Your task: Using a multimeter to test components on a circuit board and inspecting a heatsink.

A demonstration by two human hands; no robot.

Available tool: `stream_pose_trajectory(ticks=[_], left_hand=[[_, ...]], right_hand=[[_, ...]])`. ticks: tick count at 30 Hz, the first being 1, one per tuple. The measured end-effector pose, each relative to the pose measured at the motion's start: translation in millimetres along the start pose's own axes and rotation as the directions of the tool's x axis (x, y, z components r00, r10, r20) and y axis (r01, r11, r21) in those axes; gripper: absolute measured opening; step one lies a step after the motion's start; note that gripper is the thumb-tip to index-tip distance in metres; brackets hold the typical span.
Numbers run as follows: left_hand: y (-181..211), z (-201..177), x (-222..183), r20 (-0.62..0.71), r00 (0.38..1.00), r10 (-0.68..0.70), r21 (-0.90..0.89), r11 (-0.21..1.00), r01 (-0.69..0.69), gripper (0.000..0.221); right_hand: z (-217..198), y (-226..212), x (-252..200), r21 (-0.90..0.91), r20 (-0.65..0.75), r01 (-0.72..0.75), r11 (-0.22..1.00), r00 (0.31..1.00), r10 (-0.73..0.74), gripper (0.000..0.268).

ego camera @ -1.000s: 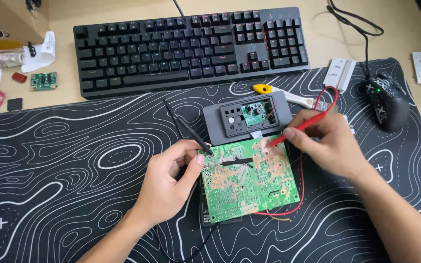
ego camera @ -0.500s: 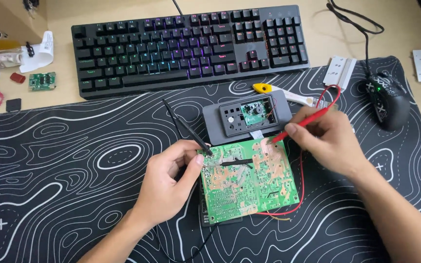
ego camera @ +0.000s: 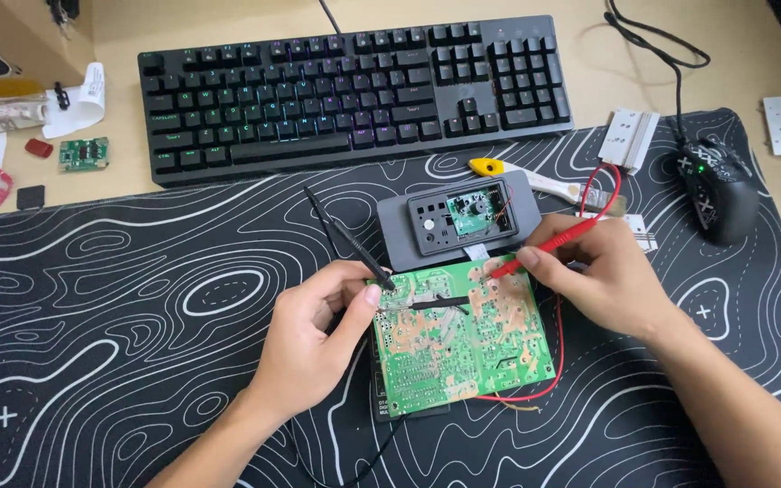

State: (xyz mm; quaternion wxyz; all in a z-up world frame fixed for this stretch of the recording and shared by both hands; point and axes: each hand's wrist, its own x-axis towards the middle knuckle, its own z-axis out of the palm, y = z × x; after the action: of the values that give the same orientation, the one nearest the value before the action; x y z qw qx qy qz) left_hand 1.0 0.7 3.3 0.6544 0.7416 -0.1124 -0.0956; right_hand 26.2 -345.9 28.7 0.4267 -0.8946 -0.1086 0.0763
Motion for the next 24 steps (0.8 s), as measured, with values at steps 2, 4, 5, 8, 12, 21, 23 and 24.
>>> stream_pose_trajectory(ticks=[2, 4, 5, 8, 12, 21, 23, 24], left_hand=[[-0.2, 0.4, 1.0, -0.011, 1.000, -0.017, -0.003, 1.000, 0.017, 0.024], [-0.5, 0.4, 0.6, -0.027, 0.999, -0.036, -0.008, 0.999, 0.036, 0.026], [-0.4, 0.4, 0.5, -0.028, 0.999, -0.022, 0.000, 1.000, 0.022, 0.026], [-0.7, 0.2, 1.0, -0.028, 1.000, -0.013, 0.013, 1.000, 0.014, 0.026], [-1.1, 0.7, 1.2, -0.038, 0.999, -0.029, 0.010, 1.000, 0.029, 0.026], [-0.9, -0.2, 1.7, -0.040, 0.999, -0.002, 0.032, 0.999, 0.003, 0.027], [-6.4, -0.1, 8.1, -0.057, 0.998, 0.025, 0.014, 1.000, -0.024, 0.026], [-6.5, -0.6, 6.4, -0.072, 0.996, 0.043, -0.002, 0.999, -0.043, 0.026]], right_hand=[[-2.0, 3.8, 0.2, -0.010, -0.018, -0.004, 1.000, 1.000, 0.004, 0.034], [-0.7, 3.2, 0.0, -0.019, -0.030, -0.007, 1.000, 1.000, 0.006, 0.032], [1.2, 0.9, -0.4, 0.000, -0.017, 0.006, 1.000, 1.000, -0.006, 0.033], [8.0, -2.2, -3.9, 0.019, -0.012, 0.053, 0.998, 0.999, -0.053, 0.032], [4.9, -3.2, -2.1, -0.003, -0.010, 0.077, 0.997, 0.997, -0.077, 0.034], [11.9, 0.9, -5.3, 0.062, -0.025, -0.006, 0.998, 1.000, 0.008, 0.036], [12.6, -7.8, -0.5, 0.129, -0.058, 0.006, 0.992, 0.998, 0.001, 0.030], [14.3, -13.8, -0.6, 0.202, -0.087, 0.013, 0.979, 0.996, 0.005, 0.024]])
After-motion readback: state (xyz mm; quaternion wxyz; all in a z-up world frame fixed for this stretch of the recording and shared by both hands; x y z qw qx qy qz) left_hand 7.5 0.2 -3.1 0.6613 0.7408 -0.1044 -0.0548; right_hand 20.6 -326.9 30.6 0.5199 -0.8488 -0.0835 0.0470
